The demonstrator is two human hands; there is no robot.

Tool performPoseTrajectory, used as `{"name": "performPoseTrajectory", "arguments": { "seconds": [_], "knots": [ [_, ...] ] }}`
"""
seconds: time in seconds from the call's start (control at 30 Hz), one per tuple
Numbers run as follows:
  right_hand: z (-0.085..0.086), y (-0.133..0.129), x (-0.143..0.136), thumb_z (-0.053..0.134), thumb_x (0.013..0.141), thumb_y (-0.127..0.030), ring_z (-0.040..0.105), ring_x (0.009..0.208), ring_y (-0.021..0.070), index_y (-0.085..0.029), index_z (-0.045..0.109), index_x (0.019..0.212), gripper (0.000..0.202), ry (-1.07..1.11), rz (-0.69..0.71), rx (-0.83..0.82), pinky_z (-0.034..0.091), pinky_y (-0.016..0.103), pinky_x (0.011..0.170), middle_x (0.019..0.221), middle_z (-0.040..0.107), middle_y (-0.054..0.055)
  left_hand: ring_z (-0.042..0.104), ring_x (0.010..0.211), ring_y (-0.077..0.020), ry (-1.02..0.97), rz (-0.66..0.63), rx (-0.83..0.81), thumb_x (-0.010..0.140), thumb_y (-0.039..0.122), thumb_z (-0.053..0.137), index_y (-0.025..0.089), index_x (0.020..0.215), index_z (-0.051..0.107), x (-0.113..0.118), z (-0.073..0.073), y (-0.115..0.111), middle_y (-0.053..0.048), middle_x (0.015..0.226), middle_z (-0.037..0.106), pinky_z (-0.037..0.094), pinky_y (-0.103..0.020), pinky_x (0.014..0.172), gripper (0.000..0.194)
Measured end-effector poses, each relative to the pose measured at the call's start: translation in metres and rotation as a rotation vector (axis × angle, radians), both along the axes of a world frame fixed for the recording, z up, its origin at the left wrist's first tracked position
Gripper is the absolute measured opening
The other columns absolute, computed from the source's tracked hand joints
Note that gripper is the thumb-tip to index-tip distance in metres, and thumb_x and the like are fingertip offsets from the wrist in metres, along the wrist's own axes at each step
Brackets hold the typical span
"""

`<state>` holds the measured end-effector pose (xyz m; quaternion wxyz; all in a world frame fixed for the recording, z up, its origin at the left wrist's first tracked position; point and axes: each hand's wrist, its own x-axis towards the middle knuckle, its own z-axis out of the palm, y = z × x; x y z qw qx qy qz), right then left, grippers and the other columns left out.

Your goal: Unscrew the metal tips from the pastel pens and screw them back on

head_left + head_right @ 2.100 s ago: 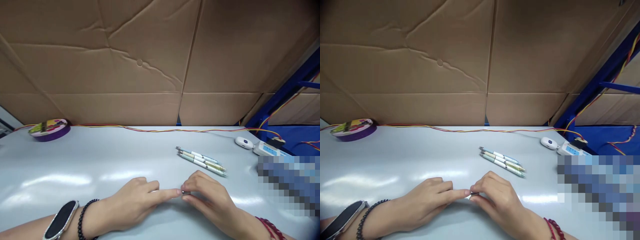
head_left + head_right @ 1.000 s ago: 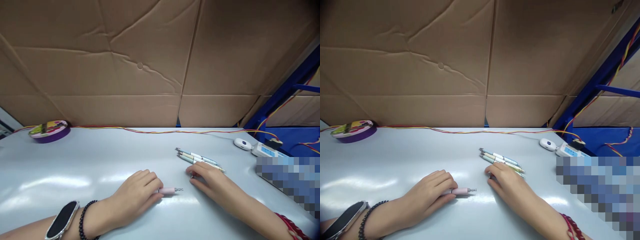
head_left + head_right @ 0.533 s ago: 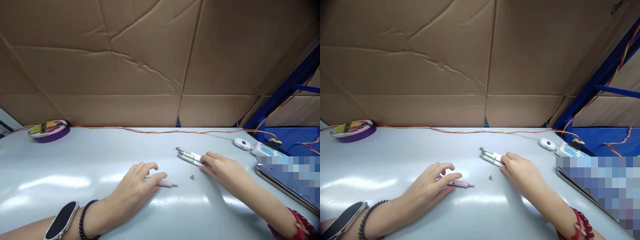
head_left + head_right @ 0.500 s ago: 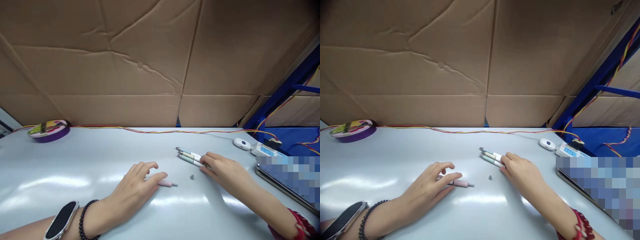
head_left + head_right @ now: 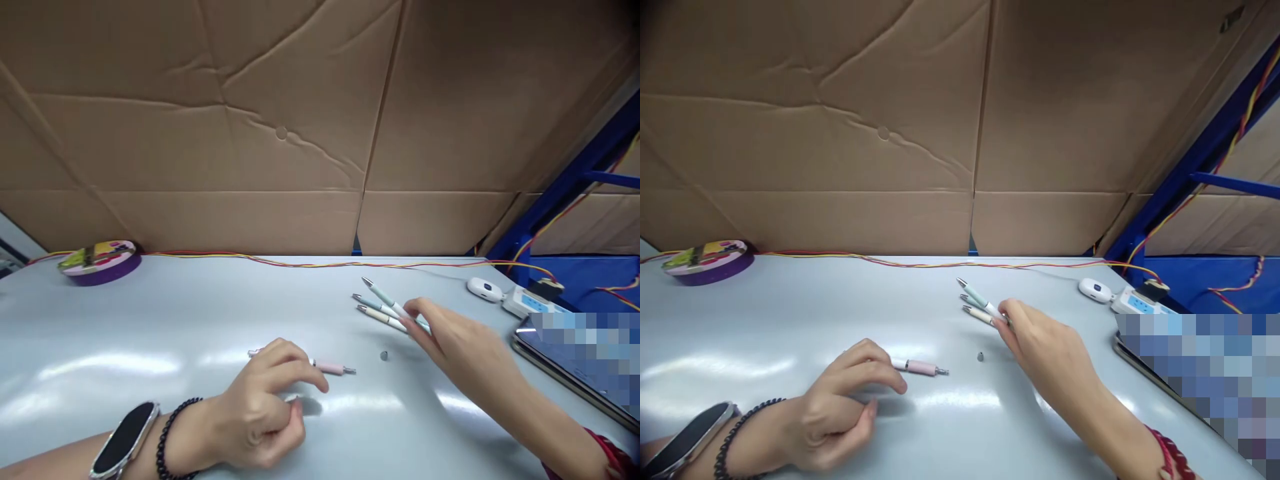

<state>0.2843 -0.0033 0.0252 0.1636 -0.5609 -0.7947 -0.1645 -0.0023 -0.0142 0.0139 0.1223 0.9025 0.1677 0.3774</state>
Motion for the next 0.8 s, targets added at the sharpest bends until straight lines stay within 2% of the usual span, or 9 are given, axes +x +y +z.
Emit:
{"name": "performPoseTrajectory", "arguments": {
  "seconds": [0.13,0.2,0.33,0.4,0.5,0.63,0.73,0.8],
  "knots": [
    [0.008,-0.004,-0.005,0.036,0.098,-0.035,0.052,0.043,0.0129,-0.018,0.055,0.092,0.027,0.095,0.131,0.207,0.034,0.025,0.043,0.059,0.056,-0.001,0.062,0.063,-0.0177,-0.036,-0.040,-0.067,0.067,0.001,0.040,0.023,0.071,0.040,-0.003,-0.004,-0.003,-0.002,0.088,0.069,0.044,-0.034,0.060,0.023],
    [0.010,-0.007,-0.006,0.041,0.097,-0.030,0.054,0.046,0.0126,-0.016,0.055,0.096,0.020,0.154,0.193,0.256,0.038,0.024,0.046,0.062,0.058,0.000,0.065,0.068,-0.0198,0.009,-0.044,-0.083,0.069,0.001,0.039,0.023,0.079,0.044,-0.004,-0.005,-0.002,-0.003,0.086,0.070,0.043,-0.033,0.061,0.025],
    [0.013,-0.012,-0.008,0.047,0.093,-0.024,0.055,0.048,0.0127,-0.017,0.052,0.105,0.015,0.253,0.278,0.293,0.042,0.025,0.049,0.072,0.064,0.003,0.067,0.074,-0.0190,0.182,-0.099,-0.107,0.082,0.004,0.038,0.020,0.068,0.047,-0.003,-0.006,0.003,-0.004,0.084,0.069,0.044,-0.028,0.061,0.023],
    [0.014,-0.014,-0.009,0.048,0.092,-0.022,0.055,0.048,0.0127,-0.018,0.051,0.107,0.015,0.280,0.295,0.295,0.043,0.025,0.049,0.074,0.065,0.003,0.064,0.069,-0.0170,0.289,-0.125,-0.160,0.091,0.011,0.036,0.019,0.070,0.051,-0.002,-0.006,0.005,-0.005,0.085,0.068,0.046,-0.026,0.062,0.026],
    [0.015,-0.015,-0.010,0.049,0.091,-0.020,0.056,0.048,0.0129,-0.020,0.050,0.109,0.018,0.315,0.316,0.275,0.045,0.025,0.048,0.076,0.065,0.003,0.062,0.077,-0.0197,0.417,-0.083,-0.173,0.094,0.018,0.036,0.019,0.088,0.056,0.000,-0.005,0.006,-0.006,0.087,0.065,0.046,-0.028,0.070,0.020],
    [0.011,-0.020,-0.008,0.051,0.089,-0.018,0.058,0.051,0.0145,-0.025,0.043,0.122,0.035,0.421,0.390,0.232,0.051,0.027,0.050,0.081,0.065,0.004,0.057,0.097,-0.0239,0.489,-0.024,-0.186,0.089,0.014,0.044,0.021,0.102,0.054,0.001,-0.003,0.004,-0.006,0.096,0.061,0.043,-0.031,0.079,0.018],
    [0.007,-0.026,-0.008,0.051,0.089,-0.017,0.063,0.059,0.0178,-0.028,0.036,0.133,0.048,0.586,0.503,0.159,0.055,0.031,0.056,0.081,0.065,0.004,0.055,0.098,-0.0224,0.485,-0.010,-0.225,0.088,0.010,0.045,0.021,0.104,0.053,0.002,-0.004,0.004,-0.005,0.100,0.059,0.042,-0.031,0.082,0.021],
    [0.006,-0.030,-0.011,0.048,0.092,-0.019,0.065,0.063,0.0191,-0.028,0.032,0.136,0.048,0.690,0.576,0.083,0.057,0.032,0.058,0.081,0.065,0.004,0.053,0.101,-0.0219,0.473,-0.015,-0.239,0.089,0.009,0.044,0.021,0.106,0.052,0.002,-0.004,0.004,-0.006,0.103,0.058,0.041,-0.032,0.087,0.023]
  ]
}}
